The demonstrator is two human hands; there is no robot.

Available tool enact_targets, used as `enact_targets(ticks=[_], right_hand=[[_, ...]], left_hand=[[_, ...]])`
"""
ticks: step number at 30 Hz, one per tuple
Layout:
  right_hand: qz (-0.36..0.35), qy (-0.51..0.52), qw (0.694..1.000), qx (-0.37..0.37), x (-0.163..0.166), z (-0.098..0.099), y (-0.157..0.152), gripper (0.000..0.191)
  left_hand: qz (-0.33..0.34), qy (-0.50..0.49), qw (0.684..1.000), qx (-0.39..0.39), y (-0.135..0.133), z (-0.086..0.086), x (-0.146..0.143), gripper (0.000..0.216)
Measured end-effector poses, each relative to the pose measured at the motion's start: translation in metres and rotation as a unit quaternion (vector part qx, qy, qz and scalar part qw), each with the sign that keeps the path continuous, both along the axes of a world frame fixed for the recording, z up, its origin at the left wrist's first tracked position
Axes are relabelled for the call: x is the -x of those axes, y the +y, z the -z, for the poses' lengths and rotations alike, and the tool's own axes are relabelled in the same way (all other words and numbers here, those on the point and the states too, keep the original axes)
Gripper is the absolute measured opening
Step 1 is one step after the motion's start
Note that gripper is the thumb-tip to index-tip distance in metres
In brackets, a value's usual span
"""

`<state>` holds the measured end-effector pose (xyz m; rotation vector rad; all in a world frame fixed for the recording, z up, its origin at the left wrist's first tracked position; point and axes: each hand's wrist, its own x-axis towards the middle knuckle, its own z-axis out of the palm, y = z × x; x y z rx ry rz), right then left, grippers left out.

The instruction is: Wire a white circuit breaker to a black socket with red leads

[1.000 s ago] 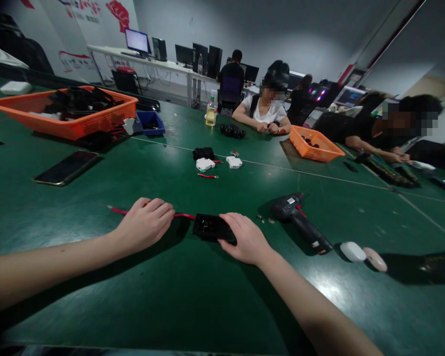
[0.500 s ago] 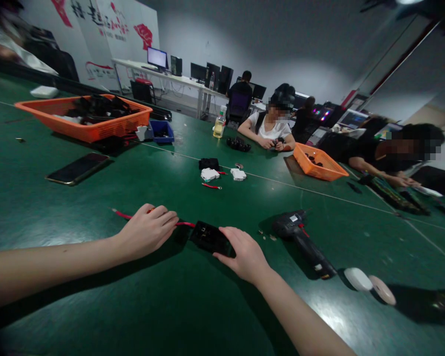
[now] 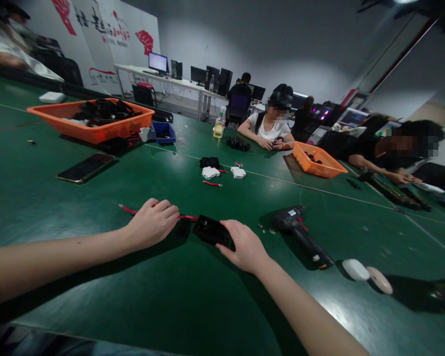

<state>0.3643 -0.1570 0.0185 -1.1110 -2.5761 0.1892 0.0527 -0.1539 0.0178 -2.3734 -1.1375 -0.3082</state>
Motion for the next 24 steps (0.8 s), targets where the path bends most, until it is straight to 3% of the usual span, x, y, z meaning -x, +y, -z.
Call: enact_targets(ticks=[6,8,11,15,18,24], right_hand=[[0.04,-0.026,0.994,-0.099,-0.01,-0.004,0.001,0.054],[0.121,-0.075,0.982,-0.125,-0.015,-0.009,0.003,0.044],[0.261,-0.172,0.94,-0.136,-0.022,-0.013,0.008,0.03],[0.377,-0.235,0.889,-0.115,-0.028,-0.009,0.013,0.022],[0.408,-0.247,0.875,-0.084,-0.027,-0.005,0.015,0.022],[0.388,-0.219,0.895,-0.021,-0.028,-0.007,0.018,0.017]], left_hand=[[0.005,-0.009,1.0,-0.015,0.0,0.002,-0.001,0.016],[0.007,-0.01,1.0,-0.015,-0.001,0.003,0.0,0.016],[0.008,-0.013,1.0,-0.014,-0.001,0.003,0.0,0.016],[0.011,-0.018,1.0,-0.016,-0.001,0.003,0.0,0.015],[0.013,-0.019,1.0,-0.017,0.0,0.002,0.0,0.015],[0.01,-0.004,1.0,-0.014,0.0,0.0,0.0,0.016]])
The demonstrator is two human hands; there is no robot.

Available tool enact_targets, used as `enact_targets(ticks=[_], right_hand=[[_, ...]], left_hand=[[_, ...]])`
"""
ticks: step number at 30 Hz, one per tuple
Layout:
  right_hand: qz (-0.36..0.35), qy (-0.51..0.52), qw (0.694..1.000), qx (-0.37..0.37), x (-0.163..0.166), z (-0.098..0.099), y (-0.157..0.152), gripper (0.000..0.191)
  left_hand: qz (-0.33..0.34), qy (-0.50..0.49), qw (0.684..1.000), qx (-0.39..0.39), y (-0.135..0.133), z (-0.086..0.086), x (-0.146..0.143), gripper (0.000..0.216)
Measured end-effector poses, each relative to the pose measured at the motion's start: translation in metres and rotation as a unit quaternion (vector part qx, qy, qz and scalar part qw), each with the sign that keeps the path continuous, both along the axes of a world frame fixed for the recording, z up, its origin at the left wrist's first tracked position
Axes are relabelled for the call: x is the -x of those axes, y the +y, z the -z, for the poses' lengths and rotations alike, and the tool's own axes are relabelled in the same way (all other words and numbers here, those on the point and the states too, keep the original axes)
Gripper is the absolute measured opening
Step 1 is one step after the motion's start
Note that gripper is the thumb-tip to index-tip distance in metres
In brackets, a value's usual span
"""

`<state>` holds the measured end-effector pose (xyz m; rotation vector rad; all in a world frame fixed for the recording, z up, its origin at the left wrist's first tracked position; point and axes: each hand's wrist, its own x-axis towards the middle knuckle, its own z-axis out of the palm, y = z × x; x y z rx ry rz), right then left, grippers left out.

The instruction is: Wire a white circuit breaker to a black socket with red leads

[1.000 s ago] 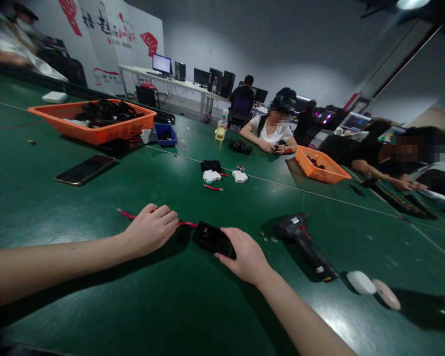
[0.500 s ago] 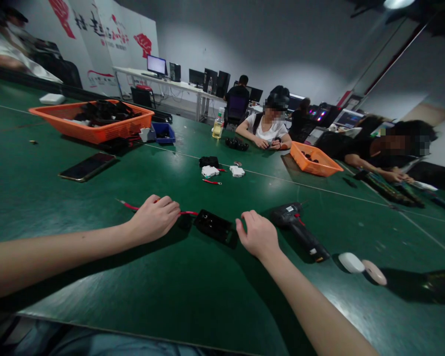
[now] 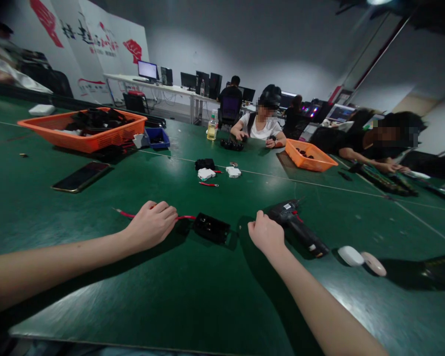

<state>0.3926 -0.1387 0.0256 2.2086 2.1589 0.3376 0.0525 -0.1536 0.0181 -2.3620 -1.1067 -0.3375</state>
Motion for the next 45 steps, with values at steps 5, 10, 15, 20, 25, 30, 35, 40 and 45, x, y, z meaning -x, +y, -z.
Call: enact_targets(ticks=[5,10,15,20,25,30,35,40,45], right_hand=[[-0.04,0.045,0.998,-0.005,-0.002,0.001,0.003,0.017],[-0.077,0.081,0.994,-0.018,0.001,0.006,0.006,0.016],[-0.073,0.096,0.992,-0.021,0.002,0.008,0.008,0.01],[-0.079,0.113,0.99,-0.021,0.001,0.011,0.009,0.01],[-0.085,0.121,0.989,-0.016,0.001,0.013,0.01,0.01],[-0.093,0.13,0.987,-0.011,-0.001,0.015,0.01,0.011],[-0.099,0.137,0.986,-0.011,-0.001,0.015,0.011,0.012],[-0.101,0.15,0.984,0.002,-0.001,0.013,0.01,0.012],[-0.104,0.15,0.983,0.003,-0.002,0.013,0.011,0.012]], left_hand=[[-0.004,0.013,1.0,0.011,0.001,-0.002,0.0,0.018],[-0.006,0.014,1.0,0.013,0.001,-0.003,0.0,0.018],[-0.003,0.015,1.0,0.016,0.002,-0.002,0.0,0.018],[0.005,0.014,1.0,0.009,0.003,-0.001,0.001,0.017],[0.011,0.008,1.0,0.001,0.003,0.002,0.002,0.017],[0.007,0.007,1.0,0.002,0.003,0.001,0.003,0.019],[0.007,0.004,1.0,0.003,0.003,0.001,0.002,0.019],[0.008,0.0,1.0,0.004,0.003,0.0,0.002,0.018],[0.007,0.005,1.0,0.005,0.003,0.0,0.002,0.018]])
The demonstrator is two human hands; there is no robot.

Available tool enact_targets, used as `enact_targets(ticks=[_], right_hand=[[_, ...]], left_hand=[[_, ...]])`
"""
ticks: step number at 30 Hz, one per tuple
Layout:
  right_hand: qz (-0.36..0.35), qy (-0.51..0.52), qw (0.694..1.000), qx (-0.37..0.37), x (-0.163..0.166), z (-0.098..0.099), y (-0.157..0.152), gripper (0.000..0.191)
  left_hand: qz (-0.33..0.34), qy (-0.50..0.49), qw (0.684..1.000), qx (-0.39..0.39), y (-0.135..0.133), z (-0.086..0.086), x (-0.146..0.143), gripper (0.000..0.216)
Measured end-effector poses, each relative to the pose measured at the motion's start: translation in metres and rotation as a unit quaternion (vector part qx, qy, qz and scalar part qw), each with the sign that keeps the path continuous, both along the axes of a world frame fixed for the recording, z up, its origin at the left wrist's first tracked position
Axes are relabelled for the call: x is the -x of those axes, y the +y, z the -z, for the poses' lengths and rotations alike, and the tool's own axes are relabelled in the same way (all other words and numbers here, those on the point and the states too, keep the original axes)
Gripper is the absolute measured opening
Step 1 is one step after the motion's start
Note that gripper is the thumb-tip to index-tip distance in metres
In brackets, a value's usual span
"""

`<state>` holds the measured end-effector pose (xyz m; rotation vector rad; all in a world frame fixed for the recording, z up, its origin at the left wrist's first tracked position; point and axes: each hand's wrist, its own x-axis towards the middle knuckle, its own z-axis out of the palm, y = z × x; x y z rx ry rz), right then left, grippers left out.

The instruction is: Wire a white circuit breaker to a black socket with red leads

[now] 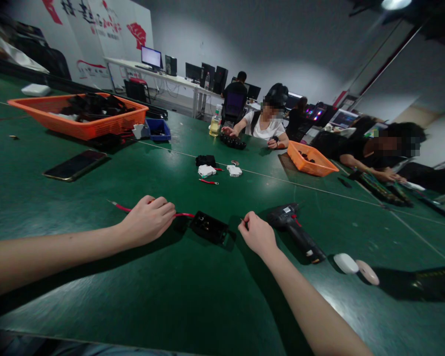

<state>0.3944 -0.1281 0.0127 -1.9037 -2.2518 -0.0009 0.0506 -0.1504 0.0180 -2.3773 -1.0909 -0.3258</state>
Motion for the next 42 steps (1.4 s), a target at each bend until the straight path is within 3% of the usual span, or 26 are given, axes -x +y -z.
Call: enact_targets(ticks=[42], right_hand=[[-0.005,-0.012,1.0,-0.01,-0.0005,0.0009,-0.0006,0.011]], left_hand=[[-0.001,0.008,1.0,0.002,-0.0021,-0.0023,-0.0019,0.02]])
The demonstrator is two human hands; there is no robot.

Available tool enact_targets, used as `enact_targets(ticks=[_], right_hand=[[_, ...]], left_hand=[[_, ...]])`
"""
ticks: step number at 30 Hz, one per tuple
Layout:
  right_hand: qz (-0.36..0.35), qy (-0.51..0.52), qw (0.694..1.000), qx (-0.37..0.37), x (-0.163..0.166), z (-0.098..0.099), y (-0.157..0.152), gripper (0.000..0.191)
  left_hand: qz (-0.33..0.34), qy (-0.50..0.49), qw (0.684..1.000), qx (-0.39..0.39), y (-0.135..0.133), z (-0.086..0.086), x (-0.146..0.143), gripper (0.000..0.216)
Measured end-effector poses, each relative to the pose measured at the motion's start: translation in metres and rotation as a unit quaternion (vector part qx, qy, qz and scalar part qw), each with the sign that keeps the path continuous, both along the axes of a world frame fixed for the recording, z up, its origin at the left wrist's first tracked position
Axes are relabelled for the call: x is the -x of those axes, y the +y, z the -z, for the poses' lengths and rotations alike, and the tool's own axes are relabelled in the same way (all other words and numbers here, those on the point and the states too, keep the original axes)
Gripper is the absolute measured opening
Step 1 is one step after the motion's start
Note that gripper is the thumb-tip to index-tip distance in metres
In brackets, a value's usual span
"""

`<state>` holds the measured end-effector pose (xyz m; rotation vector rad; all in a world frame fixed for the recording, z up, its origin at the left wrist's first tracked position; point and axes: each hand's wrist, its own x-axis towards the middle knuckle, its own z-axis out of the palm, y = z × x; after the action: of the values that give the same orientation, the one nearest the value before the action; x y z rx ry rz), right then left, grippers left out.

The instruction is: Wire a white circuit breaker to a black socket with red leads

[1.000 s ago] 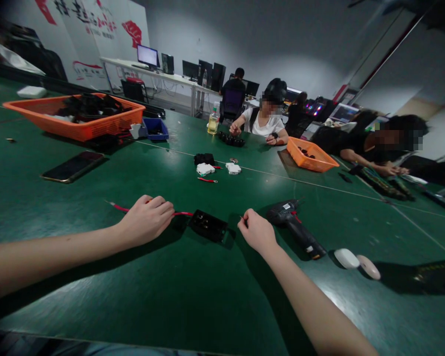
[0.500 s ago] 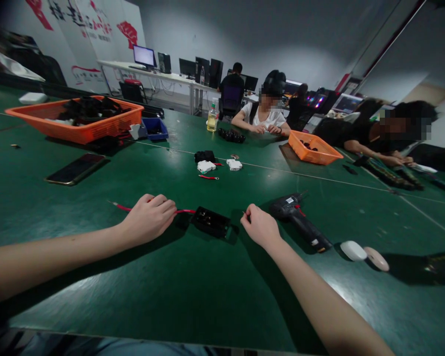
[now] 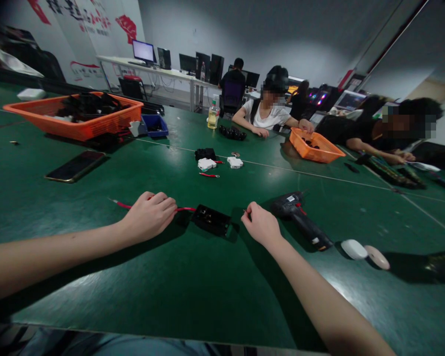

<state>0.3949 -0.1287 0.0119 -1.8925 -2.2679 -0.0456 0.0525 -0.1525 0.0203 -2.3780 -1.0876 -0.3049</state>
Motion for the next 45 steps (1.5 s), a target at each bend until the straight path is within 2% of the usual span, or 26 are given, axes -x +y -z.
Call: enact_targets(ticks=[18,34,39,45], right_hand=[[-0.01,0.017,1.0,0.01,0.0004,-0.0017,-0.0013,0.011],[-0.037,-0.008,0.999,0.0,-0.0017,0.0019,0.001,0.016],[-0.037,0.016,0.999,0.011,-0.0029,0.0008,0.0008,0.015],[-0.13,0.053,0.99,0.005,-0.0017,-0.0003,-0.0032,0.019]], left_hand=[[0.007,-0.009,1.0,-0.004,0.0,0.001,0.0007,0.016],[0.001,-0.002,1.0,0.001,-0.0009,0.0007,0.0014,0.019],[0.0,0.0,1.0,-0.002,-0.0002,0.0021,0.0015,0.019],[0.003,0.001,1.0,-0.008,-0.0002,0.0012,0.0007,0.018]])
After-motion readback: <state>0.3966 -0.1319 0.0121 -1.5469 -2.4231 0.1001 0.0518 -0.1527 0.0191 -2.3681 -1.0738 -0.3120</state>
